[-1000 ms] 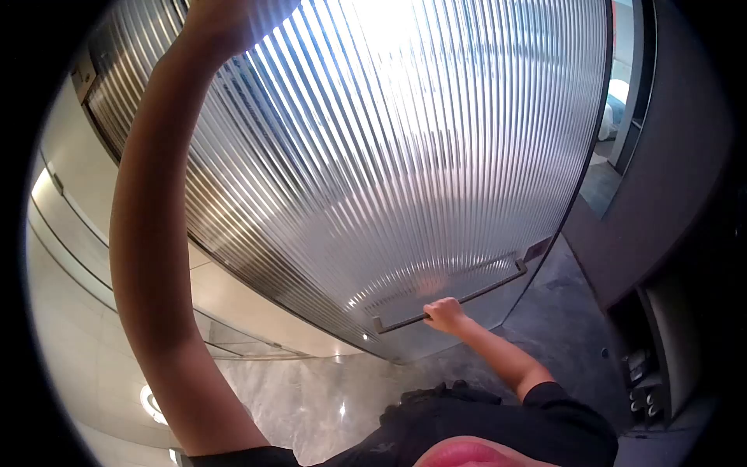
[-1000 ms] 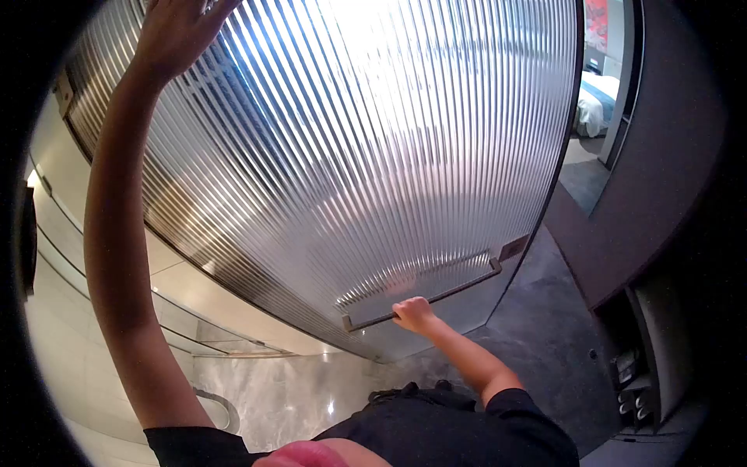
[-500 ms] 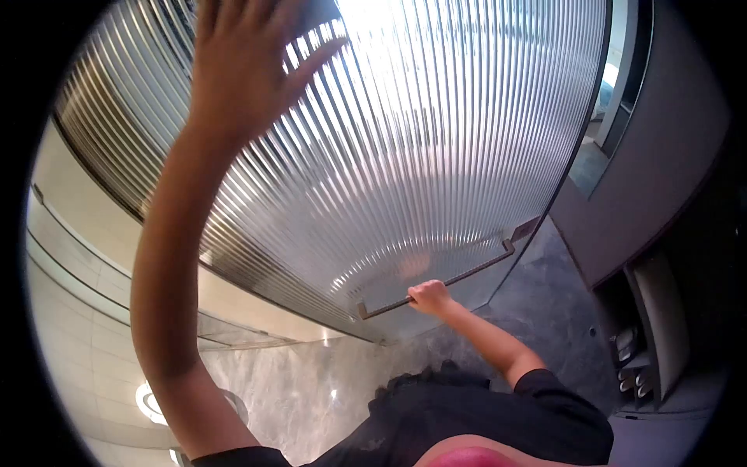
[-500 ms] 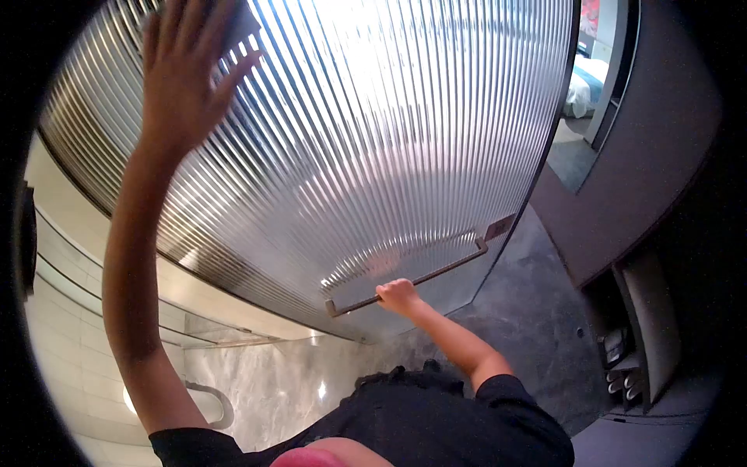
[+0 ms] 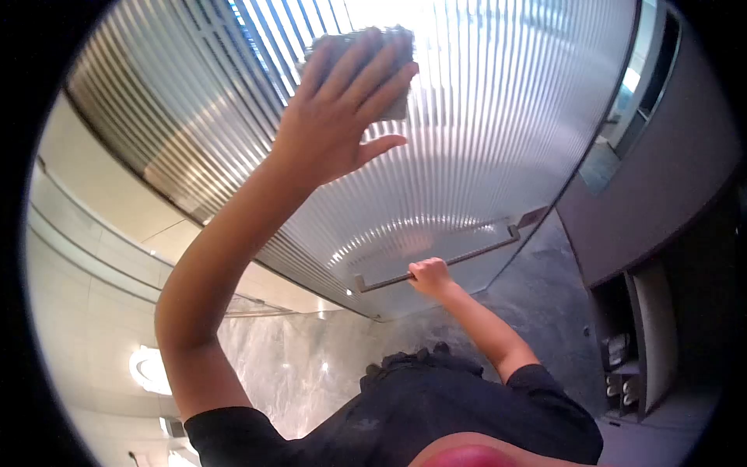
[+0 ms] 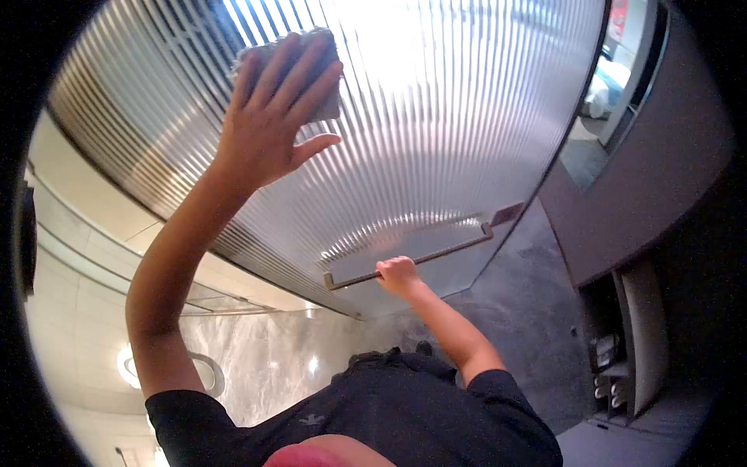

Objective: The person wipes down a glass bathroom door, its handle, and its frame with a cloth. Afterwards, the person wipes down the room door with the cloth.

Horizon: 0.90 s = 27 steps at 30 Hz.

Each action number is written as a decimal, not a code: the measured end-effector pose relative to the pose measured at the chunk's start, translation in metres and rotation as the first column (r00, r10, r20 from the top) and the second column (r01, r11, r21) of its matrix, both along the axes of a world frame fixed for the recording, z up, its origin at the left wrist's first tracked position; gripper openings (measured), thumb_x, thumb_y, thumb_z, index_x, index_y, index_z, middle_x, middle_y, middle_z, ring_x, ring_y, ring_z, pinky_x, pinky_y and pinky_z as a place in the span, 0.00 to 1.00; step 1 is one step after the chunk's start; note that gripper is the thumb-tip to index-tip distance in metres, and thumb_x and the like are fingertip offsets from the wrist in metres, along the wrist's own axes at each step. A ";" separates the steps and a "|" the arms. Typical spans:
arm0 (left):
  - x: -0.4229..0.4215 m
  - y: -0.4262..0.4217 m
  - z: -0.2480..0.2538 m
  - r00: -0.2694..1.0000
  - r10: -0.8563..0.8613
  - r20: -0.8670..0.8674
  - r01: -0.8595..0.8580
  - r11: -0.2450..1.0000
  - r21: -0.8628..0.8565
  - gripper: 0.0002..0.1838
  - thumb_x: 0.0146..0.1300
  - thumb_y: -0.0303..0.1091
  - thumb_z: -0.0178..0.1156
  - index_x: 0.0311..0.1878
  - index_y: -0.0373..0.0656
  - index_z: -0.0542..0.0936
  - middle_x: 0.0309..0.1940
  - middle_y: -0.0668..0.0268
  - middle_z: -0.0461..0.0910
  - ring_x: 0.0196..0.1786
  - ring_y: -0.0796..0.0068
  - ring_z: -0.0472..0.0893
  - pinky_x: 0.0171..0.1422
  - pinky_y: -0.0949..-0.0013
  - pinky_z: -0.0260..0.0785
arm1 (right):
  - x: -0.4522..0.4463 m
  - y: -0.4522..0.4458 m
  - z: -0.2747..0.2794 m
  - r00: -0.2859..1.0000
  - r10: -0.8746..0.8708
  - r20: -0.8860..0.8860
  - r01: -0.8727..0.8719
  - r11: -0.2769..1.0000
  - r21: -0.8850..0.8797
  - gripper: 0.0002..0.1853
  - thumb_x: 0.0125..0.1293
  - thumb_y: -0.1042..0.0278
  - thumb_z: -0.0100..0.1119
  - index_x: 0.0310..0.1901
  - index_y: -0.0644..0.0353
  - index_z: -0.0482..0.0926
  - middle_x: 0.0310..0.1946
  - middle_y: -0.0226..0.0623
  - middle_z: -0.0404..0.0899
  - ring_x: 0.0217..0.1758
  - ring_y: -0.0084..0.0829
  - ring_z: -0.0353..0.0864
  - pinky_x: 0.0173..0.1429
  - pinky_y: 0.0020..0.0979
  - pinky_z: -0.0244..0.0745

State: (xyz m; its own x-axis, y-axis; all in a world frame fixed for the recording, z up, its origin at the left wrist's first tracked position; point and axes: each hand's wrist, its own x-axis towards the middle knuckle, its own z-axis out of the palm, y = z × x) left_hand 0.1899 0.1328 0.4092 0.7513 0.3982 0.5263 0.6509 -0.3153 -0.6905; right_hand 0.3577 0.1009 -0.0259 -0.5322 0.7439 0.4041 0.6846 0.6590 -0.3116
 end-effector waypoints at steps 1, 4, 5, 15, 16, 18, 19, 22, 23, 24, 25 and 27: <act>-0.002 -0.001 0.003 1.000 0.007 -0.022 -0.007 1.000 0.006 0.46 0.62 0.76 0.43 0.78 0.60 0.55 0.79 0.63 0.50 0.81 0.58 0.48 0.82 0.42 0.32 | 0.001 0.003 0.002 1.000 -0.003 0.010 0.002 1.000 0.013 0.11 0.53 0.58 0.66 0.25 0.54 0.77 0.20 0.36 0.80 0.27 0.40 0.83 0.34 0.42 0.76; -0.008 -0.005 0.014 1.000 0.028 -0.002 -0.028 1.000 0.009 0.47 0.62 0.78 0.36 0.78 0.59 0.55 0.79 0.61 0.51 0.81 0.57 0.47 0.82 0.42 0.29 | 0.001 0.005 -0.007 1.000 -0.007 0.030 0.006 0.999 0.042 0.10 0.52 0.59 0.66 0.23 0.53 0.77 0.18 0.35 0.79 0.25 0.40 0.83 0.35 0.41 0.75; -0.013 -0.005 0.022 0.998 0.062 0.001 -0.062 0.997 0.044 0.47 0.62 0.79 0.34 0.78 0.59 0.55 0.79 0.60 0.51 0.81 0.56 0.47 0.82 0.43 0.28 | 0.001 0.007 -0.007 0.999 -0.006 0.037 0.005 0.999 0.038 0.10 0.52 0.59 0.66 0.23 0.53 0.77 0.18 0.35 0.79 0.25 0.39 0.82 0.35 0.41 0.75; -0.113 -0.021 0.165 0.992 0.086 0.090 -0.113 0.927 0.357 0.43 0.70 0.68 0.37 0.80 0.53 0.46 0.81 0.59 0.37 0.82 0.54 0.36 0.82 0.43 0.28 | 0.002 0.007 -0.007 1.000 -0.011 0.012 0.010 0.999 0.032 0.10 0.51 0.59 0.67 0.23 0.52 0.77 0.19 0.34 0.79 0.27 0.39 0.83 0.34 0.41 0.74; -0.119 -0.025 0.171 0.966 0.211 0.148 -0.254 0.869 0.424 0.44 0.70 0.69 0.36 0.80 0.50 0.46 0.81 0.58 0.38 0.82 0.55 0.36 0.82 0.45 0.29 | 0.003 0.003 -0.004 1.000 -0.010 0.017 0.010 1.000 0.023 0.09 0.51 0.59 0.67 0.23 0.52 0.77 0.19 0.34 0.79 0.27 0.39 0.83 0.34 0.41 0.74; -0.116 -0.026 0.166 0.956 0.223 0.192 -0.287 0.856 0.430 0.45 0.70 0.69 0.37 0.80 0.49 0.46 0.81 0.58 0.37 0.82 0.55 0.36 0.82 0.46 0.29 | 0.001 0.008 0.000 1.000 -0.017 0.015 0.016 1.000 0.022 0.09 0.51 0.60 0.66 0.23 0.52 0.77 0.19 0.34 0.80 0.27 0.39 0.82 0.34 0.41 0.74; -0.114 -0.027 0.162 0.949 0.231 0.216 -0.304 0.851 0.429 0.45 0.70 0.69 0.37 0.80 0.48 0.46 0.81 0.57 0.37 0.82 0.55 0.36 0.83 0.46 0.29 | 0.001 0.008 -0.002 1.000 -0.021 0.010 0.020 1.000 0.017 0.09 0.51 0.60 0.67 0.23 0.52 0.77 0.19 0.34 0.80 0.26 0.39 0.82 0.34 0.41 0.74; -0.118 -0.024 0.154 0.980 0.139 0.142 -0.188 0.885 0.426 0.47 0.69 0.71 0.38 0.80 0.48 0.46 0.81 0.57 0.36 0.82 0.54 0.34 0.82 0.45 0.27 | 0.002 0.006 -0.002 0.999 -0.023 0.039 0.024 0.999 -0.025 0.10 0.53 0.59 0.67 0.24 0.52 0.77 0.21 0.35 0.81 0.28 0.38 0.83 0.36 0.40 0.75; -0.118 -0.021 0.147 0.987 0.114 0.116 -0.153 0.887 0.435 0.47 0.69 0.71 0.39 0.80 0.48 0.46 0.81 0.56 0.36 0.82 0.54 0.34 0.82 0.45 0.27 | 0.001 0.006 -0.003 0.998 -0.021 0.054 0.023 0.999 -0.042 0.10 0.54 0.58 0.67 0.25 0.53 0.77 0.21 0.36 0.81 0.29 0.38 0.84 0.38 0.40 0.76; -0.117 -0.021 0.140 0.992 0.103 0.075 -0.125 0.899 0.420 0.48 0.68 0.71 0.39 0.80 0.49 0.45 0.81 0.55 0.35 0.82 0.53 0.33 0.82 0.44 0.26 | 0.001 0.005 -0.003 0.998 -0.018 0.053 0.020 0.999 -0.039 0.10 0.53 0.58 0.67 0.25 0.53 0.77 0.21 0.36 0.82 0.29 0.38 0.84 0.38 0.40 0.76; -0.119 -0.020 0.133 0.992 0.119 0.047 -0.128 0.907 0.402 0.48 0.68 0.72 0.38 0.80 0.50 0.43 0.81 0.54 0.34 0.82 0.52 0.33 0.81 0.43 0.25 | 0.001 0.005 -0.001 0.998 -0.017 0.052 0.019 0.999 -0.034 0.10 0.53 0.58 0.67 0.25 0.53 0.78 0.22 0.36 0.82 0.29 0.38 0.84 0.38 0.40 0.76; -0.116 -0.020 0.116 0.996 0.089 0.012 -0.087 0.925 0.370 0.48 0.67 0.74 0.36 0.80 0.50 0.43 0.81 0.53 0.34 0.82 0.52 0.32 0.81 0.42 0.24 | 0.003 0.007 0.004 0.998 -0.022 0.065 0.023 0.999 -0.024 0.11 0.53 0.58 0.67 0.26 0.53 0.78 0.22 0.36 0.82 0.29 0.38 0.84 0.38 0.40 0.76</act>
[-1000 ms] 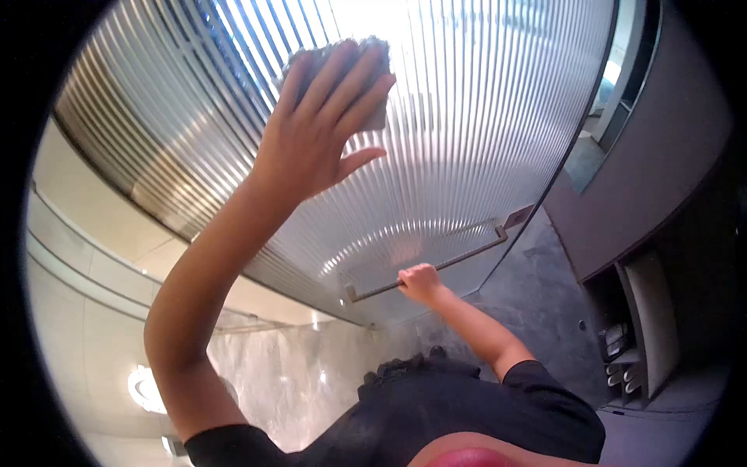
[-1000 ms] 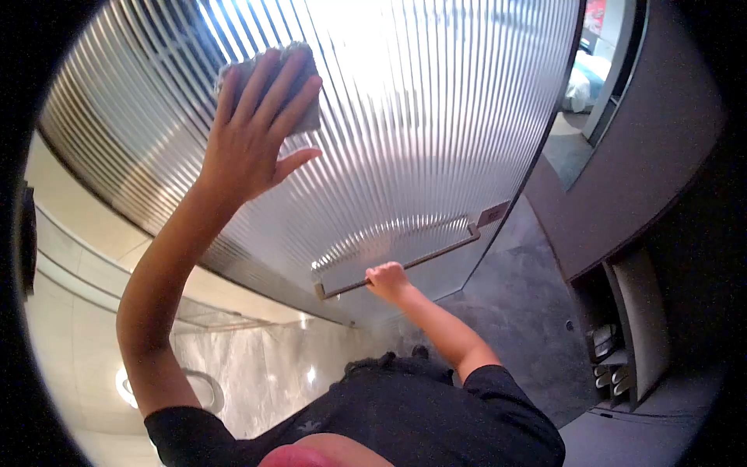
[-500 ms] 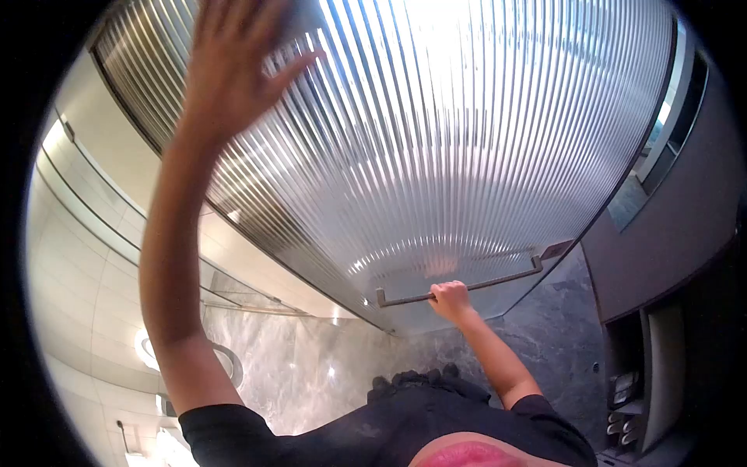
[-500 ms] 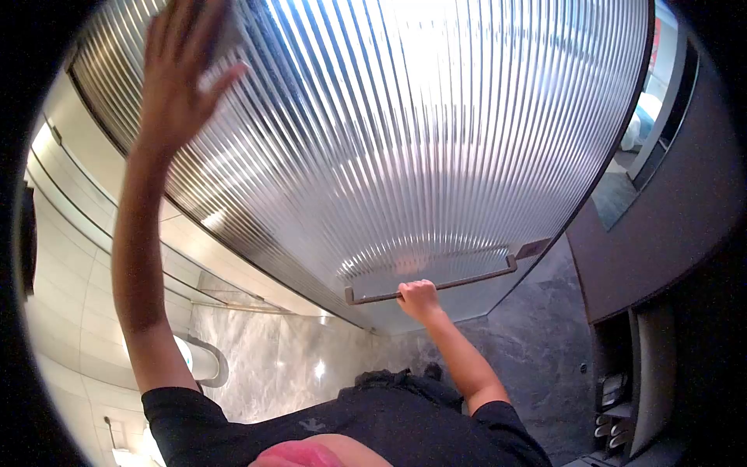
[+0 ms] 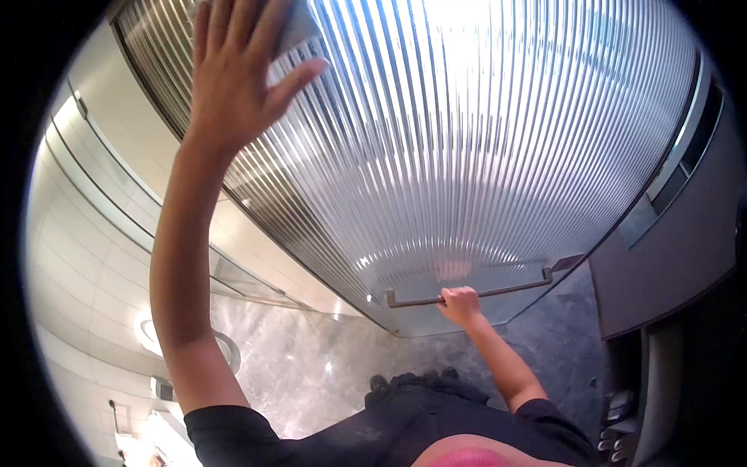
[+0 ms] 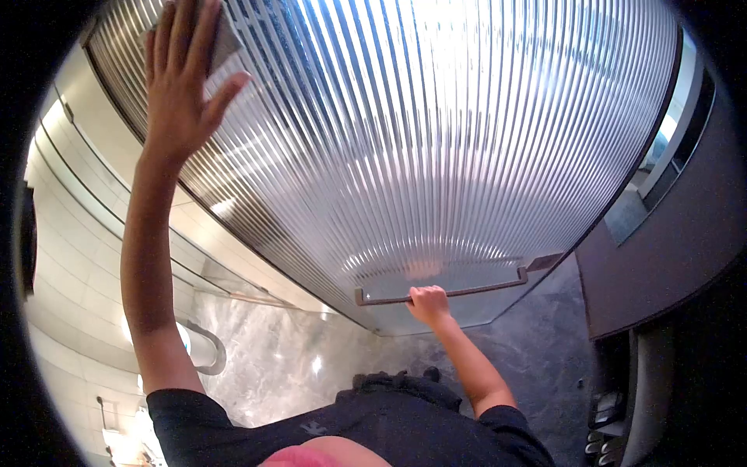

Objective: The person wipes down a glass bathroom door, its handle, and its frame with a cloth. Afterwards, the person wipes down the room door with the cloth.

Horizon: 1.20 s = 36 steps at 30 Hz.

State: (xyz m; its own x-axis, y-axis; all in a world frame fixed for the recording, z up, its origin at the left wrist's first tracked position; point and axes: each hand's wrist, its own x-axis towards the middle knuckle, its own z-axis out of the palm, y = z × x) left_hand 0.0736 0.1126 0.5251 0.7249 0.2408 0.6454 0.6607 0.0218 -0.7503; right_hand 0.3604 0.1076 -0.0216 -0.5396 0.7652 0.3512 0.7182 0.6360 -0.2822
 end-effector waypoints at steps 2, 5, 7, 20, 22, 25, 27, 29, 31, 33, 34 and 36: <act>0.007 -0.007 -0.022 0.994 0.102 0.044 -0.097 0.990 -0.102 0.50 0.65 0.76 0.35 0.80 0.50 0.44 0.80 0.50 0.35 0.81 0.47 0.34 0.80 0.38 0.25 | -0.001 -0.006 0.007 1.000 -0.012 0.022 0.013 1.000 -0.010 0.11 0.53 0.57 0.68 0.26 0.53 0.78 0.22 0.36 0.82 0.29 0.38 0.84 0.38 0.40 0.76; 0.024 -0.025 -0.047 0.960 0.258 0.105 -0.222 0.936 -0.274 0.51 0.64 0.78 0.35 0.79 0.49 0.47 0.79 0.46 0.38 0.80 0.40 0.38 0.79 0.33 0.28 | 0.000 -0.003 -0.004 1.000 0.011 0.010 -0.011 1.000 -0.003 0.11 0.52 0.57 0.68 0.26 0.53 0.78 0.22 0.35 0.82 0.30 0.38 0.84 0.38 0.40 0.76; 0.026 -0.026 -0.055 0.958 0.267 0.102 -0.229 0.929 -0.290 0.51 0.64 0.77 0.35 0.79 0.49 0.48 0.79 0.46 0.38 0.80 0.40 0.38 0.79 0.33 0.27 | 0.000 -0.006 0.003 1.000 0.016 0.006 -0.016 1.000 -0.007 0.10 0.52 0.58 0.68 0.26 0.52 0.78 0.22 0.35 0.82 0.29 0.38 0.84 0.37 0.40 0.76; 0.011 -0.007 -0.142 0.993 -0.025 0.113 0.046 0.980 -0.192 0.47 0.62 0.77 0.42 0.77 0.58 0.58 0.79 0.54 0.49 0.80 0.45 0.45 0.80 0.36 0.29 | -0.002 -0.003 -0.001 1.000 -0.009 0.019 0.009 1.000 -0.004 0.10 0.53 0.57 0.67 0.27 0.52 0.79 0.21 0.35 0.82 0.29 0.37 0.84 0.36 0.40 0.74; 0.014 -0.009 -0.152 0.990 -0.018 0.142 0.049 0.974 -0.219 0.46 0.61 0.77 0.43 0.77 0.62 0.58 0.79 0.56 0.50 0.80 0.46 0.47 0.79 0.35 0.32 | -0.002 -0.002 -0.002 1.000 0.000 0.005 0.000 1.000 -0.003 0.10 0.53 0.57 0.67 0.27 0.52 0.79 0.21 0.35 0.82 0.29 0.37 0.84 0.36 0.40 0.74; 0.013 -0.009 -0.165 0.984 -0.013 0.177 0.055 0.970 -0.237 0.44 0.61 0.77 0.44 0.77 0.66 0.58 0.79 0.60 0.52 0.80 0.49 0.50 0.78 0.32 0.37 | -0.001 -0.001 -0.002 1.000 0.007 0.001 -0.007 1.000 0.000 0.10 0.53 0.57 0.67 0.27 0.52 0.79 0.21 0.35 0.82 0.29 0.38 0.84 0.37 0.40 0.74; 0.012 -0.010 -0.171 0.989 0.017 0.145 0.021 0.967 -0.256 0.46 0.61 0.78 0.42 0.77 0.63 0.58 0.79 0.56 0.50 0.80 0.46 0.47 0.79 0.34 0.32 | -0.002 -0.001 -0.002 1.000 0.006 0.003 -0.006 1.000 0.007 0.10 0.53 0.58 0.67 0.26 0.52 0.78 0.21 0.35 0.82 0.29 0.38 0.84 0.37 0.40 0.75; 0.012 -0.012 -0.176 0.990 0.045 0.133 -0.006 0.961 -0.277 0.46 0.62 0.77 0.41 0.78 0.61 0.57 0.79 0.54 0.49 0.80 0.45 0.46 0.79 0.35 0.28 | -0.002 -0.001 -0.002 1.000 0.005 0.007 -0.005 1.000 0.019 0.10 0.53 0.58 0.67 0.26 0.52 0.78 0.21 0.35 0.81 0.29 0.38 0.84 0.37 0.40 0.75; 0.013 -0.012 -0.180 0.989 0.034 0.144 0.009 0.958 -0.287 0.46 0.62 0.77 0.42 0.78 0.61 0.58 0.79 0.54 0.49 0.80 0.45 0.45 0.79 0.35 0.27 | -0.002 0.000 -0.004 1.000 0.002 0.000 -0.002 1.000 0.022 0.10 0.53 0.58 0.67 0.25 0.52 0.78 0.21 0.35 0.81 0.28 0.38 0.84 0.37 0.40 0.75; 0.013 -0.011 -0.184 0.989 0.023 0.149 0.022 0.957 -0.289 0.45 0.62 0.77 0.42 0.77 0.61 0.58 0.79 0.54 0.49 0.80 0.45 0.45 0.79 0.35 0.26 | -0.002 0.000 -0.005 1.000 -0.001 0.007 0.001 1.000 0.024 0.10 0.53 0.58 0.67 0.25 0.52 0.78 0.20 0.35 0.81 0.28 0.38 0.84 0.37 0.39 0.75; 0.012 -0.010 -0.185 0.989 0.016 0.148 0.028 0.958 -0.286 0.45 0.63 0.76 0.42 0.77 0.61 0.58 0.79 0.54 0.49 0.80 0.45 0.45 0.79 0.35 0.26 | -0.002 0.001 -0.005 1.000 -0.004 0.018 0.003 1.000 0.024 0.10 0.53 0.58 0.67 0.26 0.52 0.78 0.20 0.35 0.81 0.28 0.37 0.84 0.37 0.39 0.75; 0.011 -0.010 -0.187 0.990 0.017 0.143 0.025 0.958 -0.286 0.45 0.63 0.76 0.42 0.77 0.61 0.58 0.79 0.54 0.49 0.80 0.45 0.46 0.79 0.35 0.26 | -0.002 0.000 -0.005 1.000 -0.004 0.028 0.003 1.000 0.027 0.10 0.53 0.58 0.67 0.26 0.52 0.77 0.20 0.34 0.81 0.28 0.37 0.84 0.37 0.39 0.75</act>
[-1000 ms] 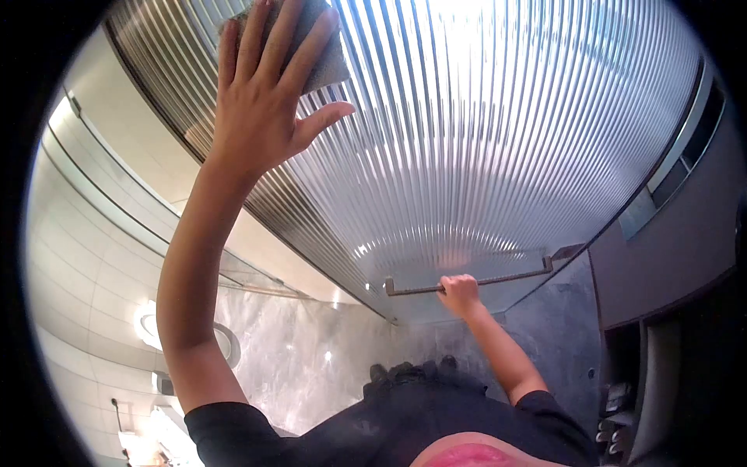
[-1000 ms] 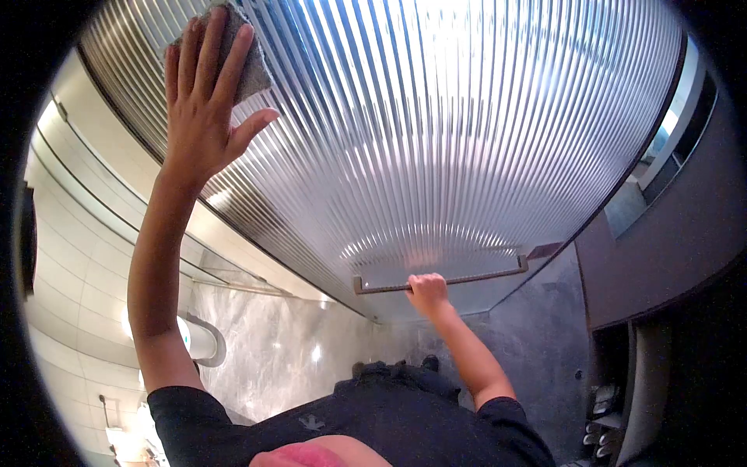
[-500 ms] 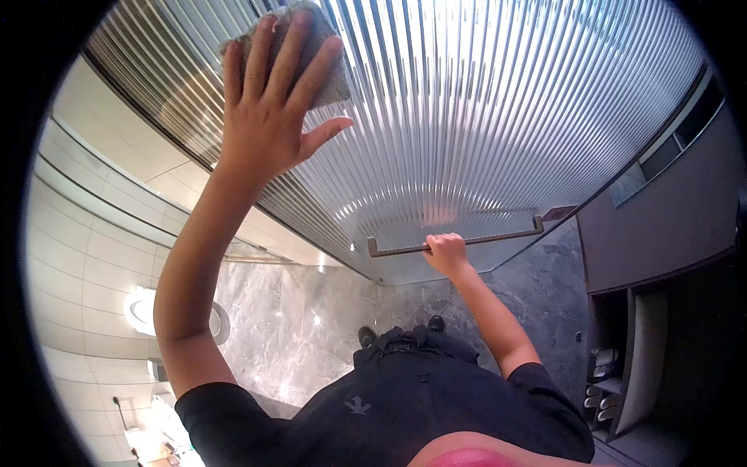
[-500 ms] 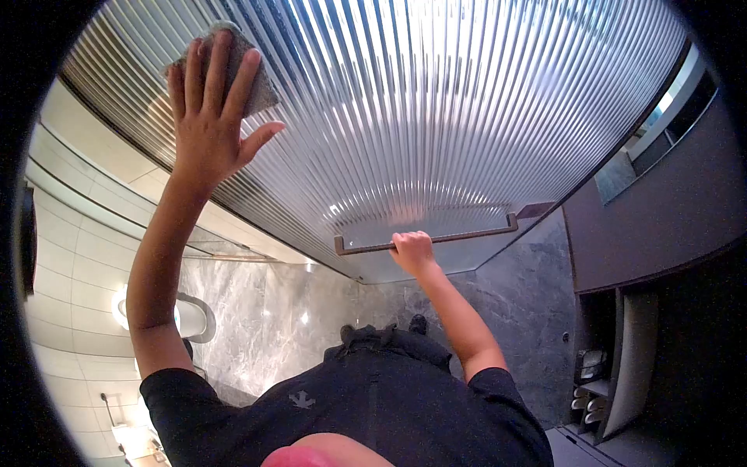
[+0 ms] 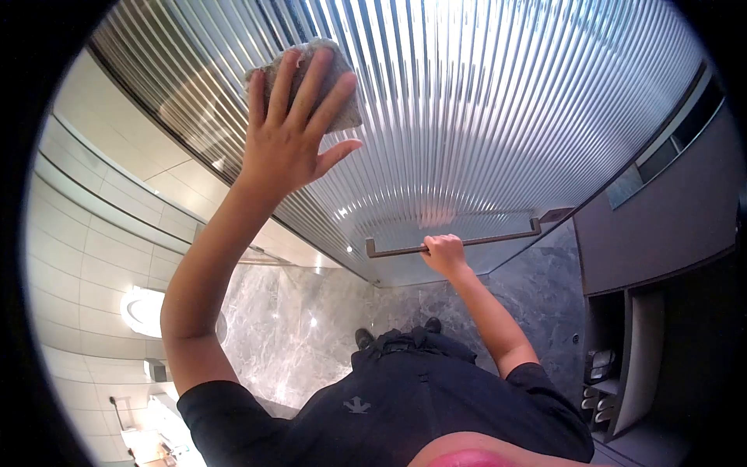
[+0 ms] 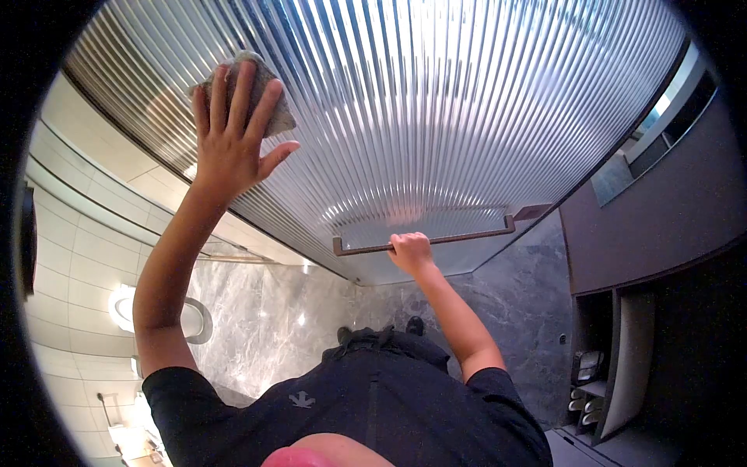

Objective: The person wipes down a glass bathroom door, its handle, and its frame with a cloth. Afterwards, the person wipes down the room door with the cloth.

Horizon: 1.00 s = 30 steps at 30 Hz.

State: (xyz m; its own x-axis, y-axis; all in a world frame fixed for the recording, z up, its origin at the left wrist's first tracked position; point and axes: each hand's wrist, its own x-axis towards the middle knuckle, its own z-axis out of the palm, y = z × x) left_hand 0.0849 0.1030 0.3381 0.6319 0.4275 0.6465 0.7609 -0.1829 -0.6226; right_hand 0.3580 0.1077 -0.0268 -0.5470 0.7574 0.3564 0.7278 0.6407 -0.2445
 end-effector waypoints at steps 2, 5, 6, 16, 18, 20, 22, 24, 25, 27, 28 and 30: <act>0.000 -0.001 -0.002 1.000 0.013 -0.009 -0.013 1.000 -0.004 0.45 0.63 0.76 0.42 0.77 0.61 0.58 0.79 0.54 0.49 0.80 0.45 0.46 0.79 0.36 0.26 | 0.000 0.000 0.001 1.000 0.002 -0.004 -0.002 1.000 0.007 0.10 0.53 0.58 0.67 0.26 0.52 0.77 0.20 0.35 0.80 0.28 0.37 0.84 0.37 0.39 0.75; 0.000 -0.002 -0.004 0.999 0.029 -0.014 -0.029 1.000 -0.010 0.45 0.63 0.76 0.42 0.77 0.60 0.58 0.79 0.54 0.50 0.80 0.44 0.46 0.79 0.35 0.26 | 0.001 -0.001 0.004 1.000 0.009 0.001 -0.009 1.000 0.008 0.10 0.54 0.58 0.66 0.25 0.52 0.77 0.19 0.35 0.80 0.28 0.37 0.84 0.37 0.39 0.75; 0.001 -0.002 -0.004 1.000 0.028 -0.012 -0.028 0.999 -0.015 0.45 0.63 0.76 0.43 0.77 0.60 0.59 0.79 0.54 0.50 0.80 0.44 0.46 0.79 0.35 0.27 | 0.001 -0.001 0.003 1.000 0.009 -0.004 -0.009 1.000 0.008 0.10 0.54 0.58 0.66 0.25 0.52 0.77 0.19 0.35 0.80 0.28 0.37 0.84 0.37 0.39 0.75; 0.000 -0.004 -0.007 0.999 0.029 -0.012 -0.030 0.999 -0.034 0.44 0.63 0.75 0.44 0.77 0.60 0.59 0.79 0.54 0.49 0.80 0.44 0.46 0.79 0.34 0.28 | 0.000 -0.001 0.000 1.000 0.002 -0.025 -0.002 1.000 0.006 0.11 0.53 0.57 0.67 0.25 0.52 0.77 0.20 0.35 0.80 0.28 0.37 0.84 0.36 0.39 0.75; 0.000 -0.003 -0.008 0.999 0.036 -0.014 -0.037 0.999 -0.037 0.44 0.63 0.75 0.44 0.77 0.60 0.59 0.79 0.54 0.49 0.80 0.44 0.46 0.78 0.34 0.28 | 0.000 0.000 0.000 0.999 0.005 -0.032 -0.005 1.000 0.009 0.11 0.53 0.57 0.67 0.24 0.52 0.77 0.19 0.35 0.80 0.28 0.37 0.84 0.36 0.39 0.75; 0.000 -0.003 -0.012 1.000 0.027 -0.008 -0.027 0.999 -0.037 0.44 0.63 0.75 0.44 0.77 0.60 0.58 0.79 0.54 0.49 0.80 0.44 0.46 0.78 0.33 0.28 | 0.001 -0.001 0.005 1.000 0.009 -0.024 -0.008 1.000 0.011 0.11 0.52 0.57 0.67 0.24 0.52 0.77 0.19 0.35 0.80 0.28 0.37 0.84 0.36 0.39 0.75; 0.001 -0.004 -0.016 0.999 0.033 -0.009 -0.034 0.998 -0.054 0.44 0.64 0.75 0.44 0.78 0.60 0.57 0.79 0.54 0.49 0.80 0.44 0.45 0.78 0.32 0.28 | 0.000 -0.002 0.006 0.999 0.004 -0.033 -0.003 1.000 0.019 0.12 0.51 0.58 0.68 0.23 0.52 0.77 0.19 0.35 0.79 0.27 0.38 0.83 0.35 0.40 0.75; 0.001 -0.005 -0.024 0.999 0.040 -0.016 -0.041 0.996 -0.074 0.45 0.64 0.75 0.44 0.78 0.60 0.57 0.79 0.54 0.48 0.80 0.44 0.45 0.78 0.32 0.28 | 0.000 -0.002 0.006 1.000 0.003 -0.028 -0.002 1.000 0.015 0.11 0.51 0.58 0.69 0.23 0.52 0.77 0.19 0.35 0.80 0.27 0.39 0.83 0.35 0.40 0.75; 0.001 -0.005 -0.030 0.999 0.043 -0.022 -0.045 0.995 -0.086 0.45 0.63 0.75 0.44 0.78 0.60 0.56 0.79 0.54 0.48 0.80 0.44 0.45 0.78 0.31 0.28 | 0.000 -0.002 0.005 1.000 0.004 -0.019 -0.004 1.000 0.007 0.11 0.51 0.58 0.69 0.24 0.52 0.77 0.19 0.35 0.80 0.27 0.38 0.83 0.35 0.40 0.75; 0.003 -0.008 -0.043 0.999 0.046 0.024 -0.043 0.992 -0.121 0.42 0.65 0.73 0.44 0.77 0.65 0.58 0.78 0.62 0.54 0.79 0.49 0.51 0.76 0.33 0.43 | 0.000 -0.002 0.004 1.000 0.007 -0.016 -0.007 1.000 0.005 0.11 0.51 0.58 0.68 0.24 0.52 0.77 0.20 0.35 0.81 0.28 0.38 0.84 0.35 0.40 0.75; 0.003 -0.009 -0.051 0.999 0.045 0.017 -0.043 0.989 -0.144 0.41 0.65 0.73 0.44 0.77 0.65 0.58 0.78 0.62 0.54 0.79 0.49 0.51 0.76 0.33 0.43 | 0.001 -0.001 0.004 1.000 0.007 -0.022 -0.007 1.000 0.012 0.11 0.51 0.58 0.68 0.25 0.52 0.77 0.20 0.35 0.81 0.27 0.38 0.84 0.35 0.40 0.74; 0.002 -0.010 -0.067 0.999 0.047 0.003 -0.045 0.981 -0.190 0.41 0.65 0.72 0.44 0.77 0.65 0.58 0.78 0.63 0.54 0.79 0.50 0.51 0.76 0.33 0.44 | 0.000 -0.002 0.004 0.999 0.004 -0.035 -0.003 1.000 0.012 0.10 0.51 0.58 0.68 0.25 0.51 0.78 0.20 0.35 0.81 0.27 0.38 0.83 0.35 0.40 0.74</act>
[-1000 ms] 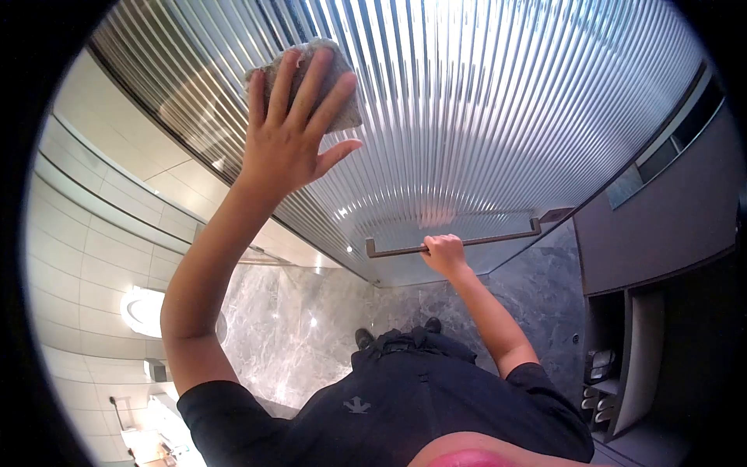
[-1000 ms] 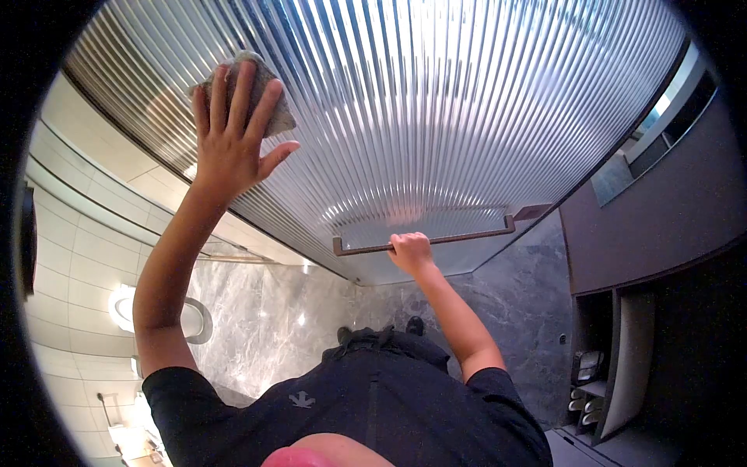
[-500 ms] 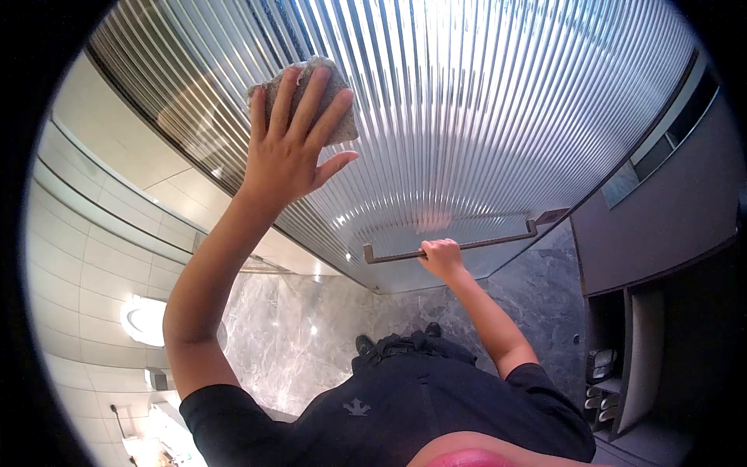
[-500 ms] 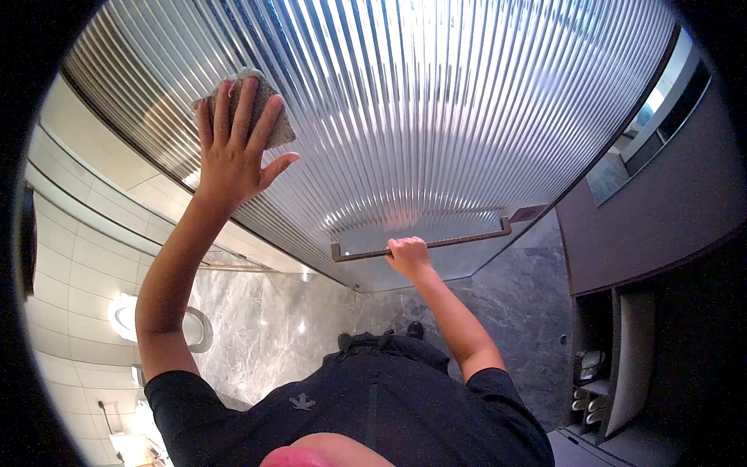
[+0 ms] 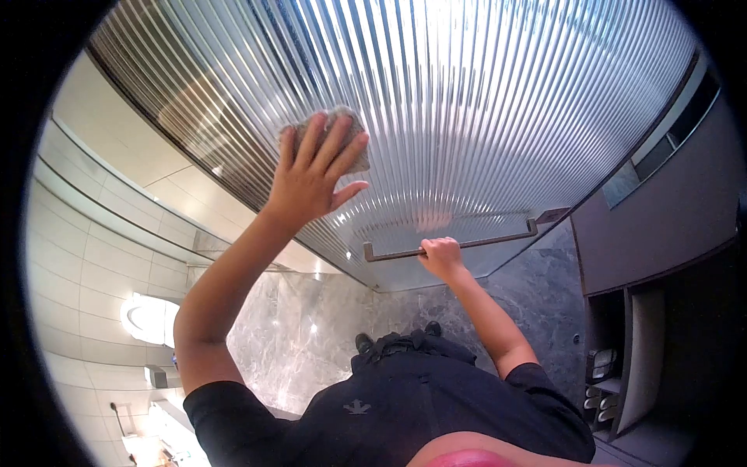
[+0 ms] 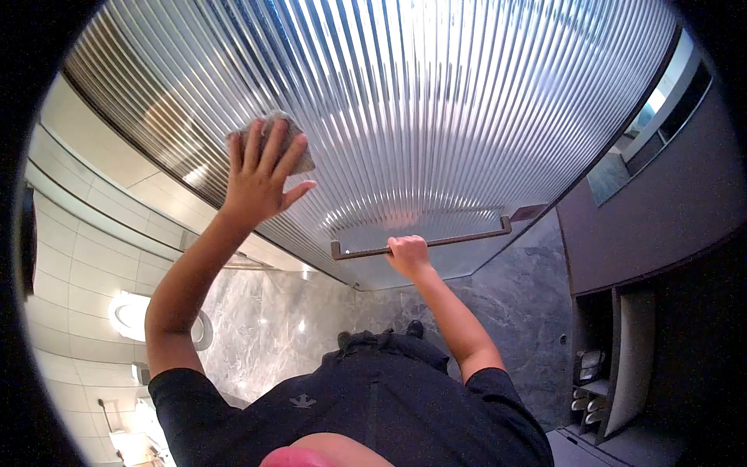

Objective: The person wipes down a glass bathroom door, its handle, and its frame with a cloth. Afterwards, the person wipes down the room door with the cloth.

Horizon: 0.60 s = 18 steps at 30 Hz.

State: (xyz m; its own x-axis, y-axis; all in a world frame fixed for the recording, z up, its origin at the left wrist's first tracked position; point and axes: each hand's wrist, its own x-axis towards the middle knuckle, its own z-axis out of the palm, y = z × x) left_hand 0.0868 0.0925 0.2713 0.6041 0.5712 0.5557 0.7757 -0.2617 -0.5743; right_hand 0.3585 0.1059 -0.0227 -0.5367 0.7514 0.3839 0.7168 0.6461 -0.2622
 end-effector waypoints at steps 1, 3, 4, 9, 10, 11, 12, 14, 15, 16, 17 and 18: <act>0.002 -0.002 -0.008 1.000 0.008 -0.001 -0.008 1.000 0.005 0.40 0.66 0.72 0.44 0.77 0.64 0.59 0.78 0.63 0.55 0.79 0.51 0.53 0.74 0.33 0.47 | 0.000 -0.001 0.001 1.000 -0.003 -0.007 0.003 1.000 -0.008 0.10 0.51 0.58 0.69 0.25 0.51 0.78 0.21 0.35 0.81 0.27 0.38 0.83 0.35 0.40 0.74; 0.007 -0.007 -0.026 0.996 0.070 -0.053 -0.073 0.996 -0.048 0.43 0.65 0.74 0.44 0.77 0.61 0.59 0.77 0.57 0.55 0.79 0.45 0.51 0.74 0.29 0.42 | -0.001 -0.001 0.002 1.000 -0.007 -0.026 0.006 1.000 -0.015 0.10 0.51 0.58 0.68 0.25 0.52 0.78 0.20 0.35 0.81 0.27 0.39 0.83 0.35 0.40 0.74; 0.009 -0.010 -0.036 0.992 0.099 -0.080 -0.105 0.992 -0.075 0.44 0.64 0.75 0.44 0.77 0.60 0.59 0.77 0.54 0.54 0.79 0.42 0.50 0.74 0.27 0.40 | -0.002 -0.002 0.002 0.999 -0.010 -0.039 0.009 1.000 -0.015 0.10 0.51 0.59 0.68 0.25 0.52 0.78 0.20 0.36 0.81 0.26 0.39 0.82 0.35 0.40 0.74; 0.012 -0.017 -0.102 0.986 0.004 -0.165 -0.041 0.973 -0.225 0.41 0.65 0.70 0.48 0.77 0.61 0.60 0.75 0.64 0.62 0.74 0.57 0.62 0.69 0.41 0.57 | 0.000 -0.002 0.002 0.998 0.016 -0.062 -0.017 1.000 -0.007 0.10 0.51 0.60 0.68 0.24 0.52 0.77 0.20 0.36 0.80 0.26 0.40 0.82 0.34 0.40 0.74; 0.011 -0.016 -0.110 0.982 -0.023 -0.188 -0.023 0.971 -0.239 0.40 0.65 0.69 0.49 0.77 0.61 0.60 0.74 0.66 0.62 0.73 0.59 0.63 0.68 0.44 0.58 | 0.000 -0.001 0.003 0.998 0.015 -0.056 -0.015 1.000 0.000 0.09 0.51 0.59 0.68 0.25 0.52 0.77 0.20 0.35 0.80 0.26 0.40 0.82 0.34 0.40 0.74; 0.009 -0.018 -0.116 0.976 -0.050 -0.211 -0.006 0.967 -0.253 0.40 0.66 0.68 0.49 0.76 0.61 0.61 0.74 0.68 0.63 0.72 0.62 0.64 0.68 0.47 0.59 | 0.000 -0.002 0.004 0.999 0.014 -0.051 -0.014 1.000 0.007 0.09 0.51 0.59 0.68 0.25 0.52 0.77 0.20 0.35 0.81 0.26 0.40 0.82 0.34 0.40 0.74; 0.009 -0.019 -0.115 0.976 -0.051 -0.212 -0.001 0.971 -0.240 0.39 0.66 0.67 0.49 0.76 0.62 0.61 0.74 0.69 0.63 0.73 0.63 0.64 0.68 0.48 0.59 | 0.001 -0.001 0.003 0.999 0.017 -0.049 -0.017 1.000 0.009 0.10 0.50 0.59 0.68 0.25 0.52 0.78 0.20 0.35 0.81 0.26 0.40 0.82 0.35 0.40 0.75; 0.008 -0.017 -0.109 0.974 -0.056 -0.220 0.010 0.978 -0.207 0.38 0.66 0.66 0.50 0.76 0.63 0.61 0.74 0.70 0.63 0.73 0.64 0.64 0.69 0.51 0.59 | 0.001 0.001 -0.001 0.999 0.020 -0.051 -0.019 1.000 0.021 0.10 0.50 0.59 0.69 0.25 0.52 0.78 0.21 0.35 0.81 0.26 0.40 0.83 0.35 0.40 0.75; 0.009 -0.017 -0.105 0.976 -0.059 -0.212 0.017 0.981 -0.195 0.38 0.66 0.67 0.49 0.76 0.64 0.60 0.75 0.70 0.62 0.74 0.64 0.63 0.70 0.50 0.57 | 0.003 -0.002 -0.005 0.999 0.019 -0.034 -0.019 1.000 -0.002 0.10 0.50 0.59 0.69 0.26 0.52 0.78 0.21 0.35 0.81 0.26 0.39 0.83 0.35 0.40 0.75; 0.009 -0.015 -0.096 0.976 -0.061 -0.209 0.024 0.984 -0.177 0.39 0.66 0.68 0.49 0.77 0.64 0.60 0.75 0.70 0.61 0.75 0.64 0.62 0.72 0.48 0.55 | 0.004 -0.003 -0.007 1.000 0.019 -0.022 -0.019 1.000 -0.019 0.10 0.50 0.58 0.69 0.26 0.52 0.78 0.21 0.34 0.81 0.27 0.39 0.83 0.35 0.40 0.75; 0.007 -0.009 -0.082 0.976 -0.061 -0.210 0.030 0.989 -0.147 0.39 0.66 0.69 0.48 0.77 0.65 0.59 0.76 0.70 0.60 0.75 0.63 0.60 0.74 0.47 0.53 | 0.002 0.003 -0.008 1.000 0.020 -0.013 -0.020 1.000 -0.024 0.10 0.49 0.58 0.69 0.26 0.52 0.78 0.22 0.34 0.81 0.27 0.39 0.83 0.35 0.40 0.75; 0.010 -0.003 -0.058 0.981 -0.044 -0.190 0.019 0.991 -0.134 0.39 0.66 0.70 0.46 0.77 0.66 0.57 0.77 0.71 0.56 0.77 0.63 0.57 0.77 0.48 0.48 | 0.000 0.009 -0.005 1.000 0.016 -0.024 -0.016 1.000 -0.009 0.11 0.49 0.58 0.69 0.26 0.52 0.78 0.22 0.34 0.81 0.27 0.39 0.83 0.35 0.40 0.75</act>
